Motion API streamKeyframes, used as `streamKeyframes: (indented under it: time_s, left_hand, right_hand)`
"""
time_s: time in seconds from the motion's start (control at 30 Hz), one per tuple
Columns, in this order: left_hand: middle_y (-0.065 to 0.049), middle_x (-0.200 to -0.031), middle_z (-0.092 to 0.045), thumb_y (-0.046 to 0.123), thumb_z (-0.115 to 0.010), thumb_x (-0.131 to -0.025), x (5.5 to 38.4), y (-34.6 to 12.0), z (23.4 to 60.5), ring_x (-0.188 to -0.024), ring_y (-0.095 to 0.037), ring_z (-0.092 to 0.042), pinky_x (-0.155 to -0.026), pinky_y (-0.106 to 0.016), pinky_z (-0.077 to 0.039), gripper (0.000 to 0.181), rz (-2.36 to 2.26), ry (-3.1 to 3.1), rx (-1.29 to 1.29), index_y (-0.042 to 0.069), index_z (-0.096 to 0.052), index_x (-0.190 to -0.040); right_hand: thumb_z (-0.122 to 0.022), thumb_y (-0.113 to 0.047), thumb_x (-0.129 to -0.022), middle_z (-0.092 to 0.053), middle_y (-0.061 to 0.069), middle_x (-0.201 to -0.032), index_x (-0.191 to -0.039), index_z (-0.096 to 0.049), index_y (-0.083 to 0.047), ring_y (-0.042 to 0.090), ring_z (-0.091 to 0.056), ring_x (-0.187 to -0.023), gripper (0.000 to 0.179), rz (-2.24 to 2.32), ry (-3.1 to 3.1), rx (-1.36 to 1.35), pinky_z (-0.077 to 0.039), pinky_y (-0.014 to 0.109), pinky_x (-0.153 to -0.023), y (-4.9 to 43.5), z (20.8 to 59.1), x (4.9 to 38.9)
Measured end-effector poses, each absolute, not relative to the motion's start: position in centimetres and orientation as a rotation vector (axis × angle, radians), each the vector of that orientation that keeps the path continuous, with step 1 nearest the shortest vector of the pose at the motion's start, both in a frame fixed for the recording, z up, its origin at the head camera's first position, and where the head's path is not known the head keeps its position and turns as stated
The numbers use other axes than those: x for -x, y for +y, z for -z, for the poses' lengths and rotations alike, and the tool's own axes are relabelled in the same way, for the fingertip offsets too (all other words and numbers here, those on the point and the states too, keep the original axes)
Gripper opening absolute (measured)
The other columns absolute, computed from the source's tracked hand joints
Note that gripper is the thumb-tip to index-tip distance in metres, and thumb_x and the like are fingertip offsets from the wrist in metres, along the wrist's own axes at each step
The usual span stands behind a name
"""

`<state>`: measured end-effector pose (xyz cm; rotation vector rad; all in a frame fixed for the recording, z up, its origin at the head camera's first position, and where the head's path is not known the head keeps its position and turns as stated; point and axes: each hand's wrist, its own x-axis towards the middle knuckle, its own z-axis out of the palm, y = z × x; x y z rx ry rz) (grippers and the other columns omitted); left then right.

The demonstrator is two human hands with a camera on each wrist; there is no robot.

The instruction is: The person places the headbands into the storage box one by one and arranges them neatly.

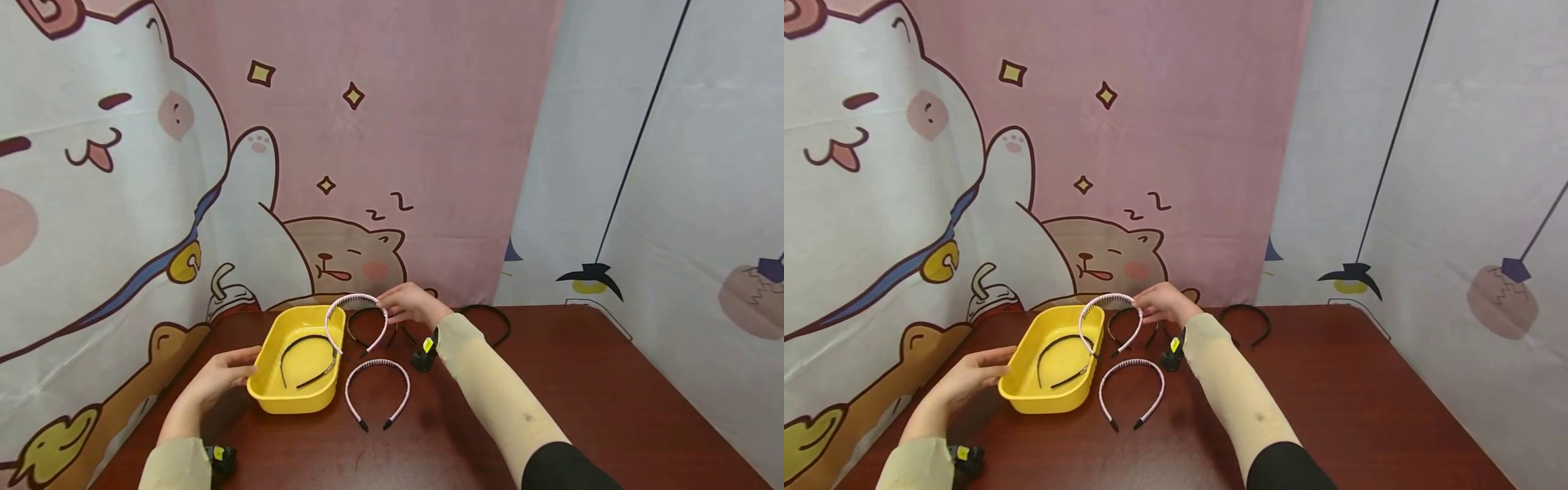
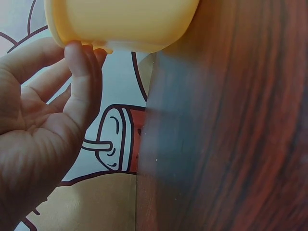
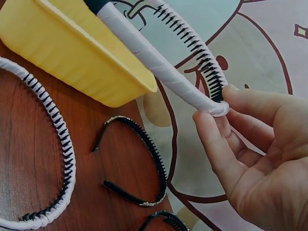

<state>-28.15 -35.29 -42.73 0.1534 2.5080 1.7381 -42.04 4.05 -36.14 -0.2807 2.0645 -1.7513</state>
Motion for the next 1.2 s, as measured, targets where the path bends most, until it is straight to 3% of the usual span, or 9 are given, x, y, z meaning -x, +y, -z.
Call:
streamKeyframes:
  time_s: [1.2]
  left_hand:
    - [-0.027,-0.137,-0.049,0.011,-0.063,-0.093,28.2,-35.3,42.7,-0.106,-0.030,-0.062,-0.086,-0.036,-0.053,0.055,-1.746,2.517,-0.128,-0.007,-0.043,-0.141]
  right_hand:
    - [-0.063,-0.003,-0.092,-0.061,0.004,-0.082,-0.125,-0.057,0.012,0.014,-0.060,-0.072,0.037,1.723,2.008,0.291,-0.057,0.032,-0.070,0.8,35.7,42.2]
